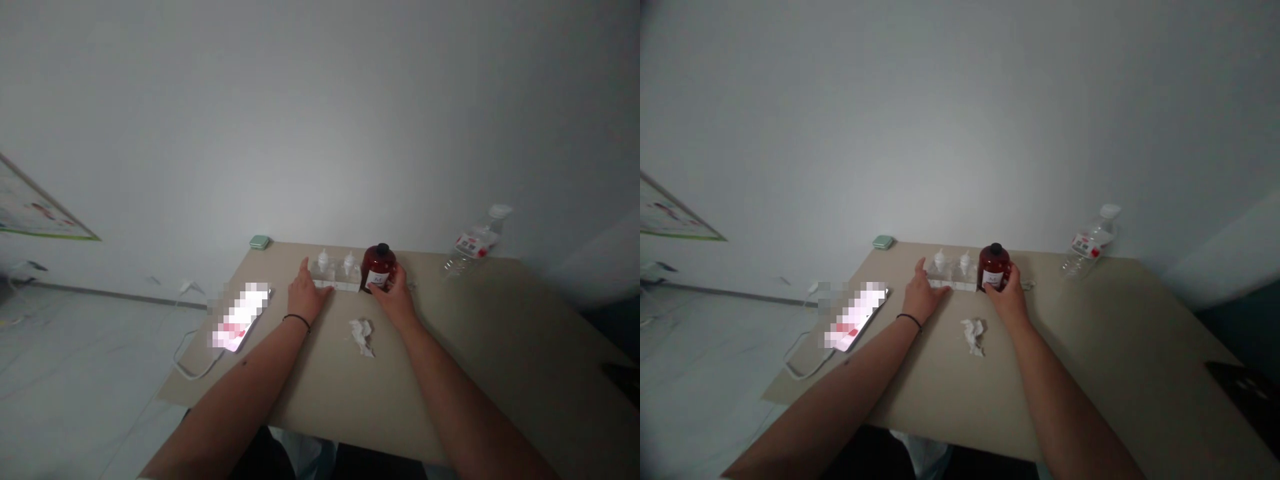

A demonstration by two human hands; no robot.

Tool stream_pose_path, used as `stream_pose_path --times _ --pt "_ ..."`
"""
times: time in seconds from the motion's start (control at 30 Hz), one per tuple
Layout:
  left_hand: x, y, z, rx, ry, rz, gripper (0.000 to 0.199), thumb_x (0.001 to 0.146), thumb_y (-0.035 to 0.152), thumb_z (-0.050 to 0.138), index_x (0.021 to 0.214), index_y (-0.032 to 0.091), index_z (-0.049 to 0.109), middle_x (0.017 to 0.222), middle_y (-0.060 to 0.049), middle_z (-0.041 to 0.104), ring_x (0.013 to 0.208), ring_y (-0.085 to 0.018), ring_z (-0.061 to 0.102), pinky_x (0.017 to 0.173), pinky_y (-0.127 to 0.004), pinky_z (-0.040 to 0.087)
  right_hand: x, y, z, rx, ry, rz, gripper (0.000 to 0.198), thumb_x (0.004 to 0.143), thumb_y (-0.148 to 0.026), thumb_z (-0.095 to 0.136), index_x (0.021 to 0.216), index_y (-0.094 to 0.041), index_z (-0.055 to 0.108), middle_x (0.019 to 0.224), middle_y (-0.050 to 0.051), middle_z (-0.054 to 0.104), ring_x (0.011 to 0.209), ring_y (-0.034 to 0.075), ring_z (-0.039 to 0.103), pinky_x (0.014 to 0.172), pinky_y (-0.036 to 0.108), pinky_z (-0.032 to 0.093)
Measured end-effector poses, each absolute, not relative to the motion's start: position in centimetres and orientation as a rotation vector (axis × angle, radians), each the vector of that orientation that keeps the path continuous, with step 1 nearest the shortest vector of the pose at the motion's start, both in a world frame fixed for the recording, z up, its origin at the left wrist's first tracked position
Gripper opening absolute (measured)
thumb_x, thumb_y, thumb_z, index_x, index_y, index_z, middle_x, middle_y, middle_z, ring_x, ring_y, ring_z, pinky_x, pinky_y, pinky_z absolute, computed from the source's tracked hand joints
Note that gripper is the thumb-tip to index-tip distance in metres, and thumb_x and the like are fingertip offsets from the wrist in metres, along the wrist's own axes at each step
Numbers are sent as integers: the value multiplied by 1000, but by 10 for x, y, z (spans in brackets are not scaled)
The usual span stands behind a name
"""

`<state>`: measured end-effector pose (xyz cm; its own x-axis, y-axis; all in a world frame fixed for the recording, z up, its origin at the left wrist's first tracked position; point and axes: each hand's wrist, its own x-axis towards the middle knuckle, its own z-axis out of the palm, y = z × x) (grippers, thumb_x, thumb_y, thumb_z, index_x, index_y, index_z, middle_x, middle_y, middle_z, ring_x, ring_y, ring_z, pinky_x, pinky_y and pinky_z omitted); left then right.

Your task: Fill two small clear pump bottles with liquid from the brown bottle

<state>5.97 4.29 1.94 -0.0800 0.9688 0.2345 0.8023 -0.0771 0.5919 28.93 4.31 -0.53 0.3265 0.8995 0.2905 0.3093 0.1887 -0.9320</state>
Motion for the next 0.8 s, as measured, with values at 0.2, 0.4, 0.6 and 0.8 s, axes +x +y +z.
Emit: stream_pose_path --times 0.2,0.4,0.6,0.8 --pt "58 42 18 1911 1912 897 102 78 36 80 154 18 15 137 -20 60 127 -35 60 106 -46 46 291 44 -5 -1364 -1252 603 95 64 -39 78 146 -16 37 138 23 57 110 32 67 95 50 55" --pt "50 36 13 1890 1767 998 102 77 25 77 155 16 13 140 -19 57 130 -30 58 110 -41 45 292 37 -9 -1357 -1251 554 98 66 -42 74 151 -16 32 150 22 44 135 34 49 103 50 50" --pt "38 19 11 1837 1633 1043 99 76 16 72 155 19 13 154 -20 41 139 -30 48 114 -45 43 297 19 -12 -1457 -1200 506 90 69 -45 68 149 -19 36 144 22 48 127 33 55 97 49 52" --pt "27 -10 13 1837 1597 1028 91 79 15 67 154 18 15 154 -21 39 142 -30 45 115 -47 42 297 7 -8 -1496 -1146 450 74 69 -36 62 140 -19 45 130 18 57 113 30 63 97 50 50"
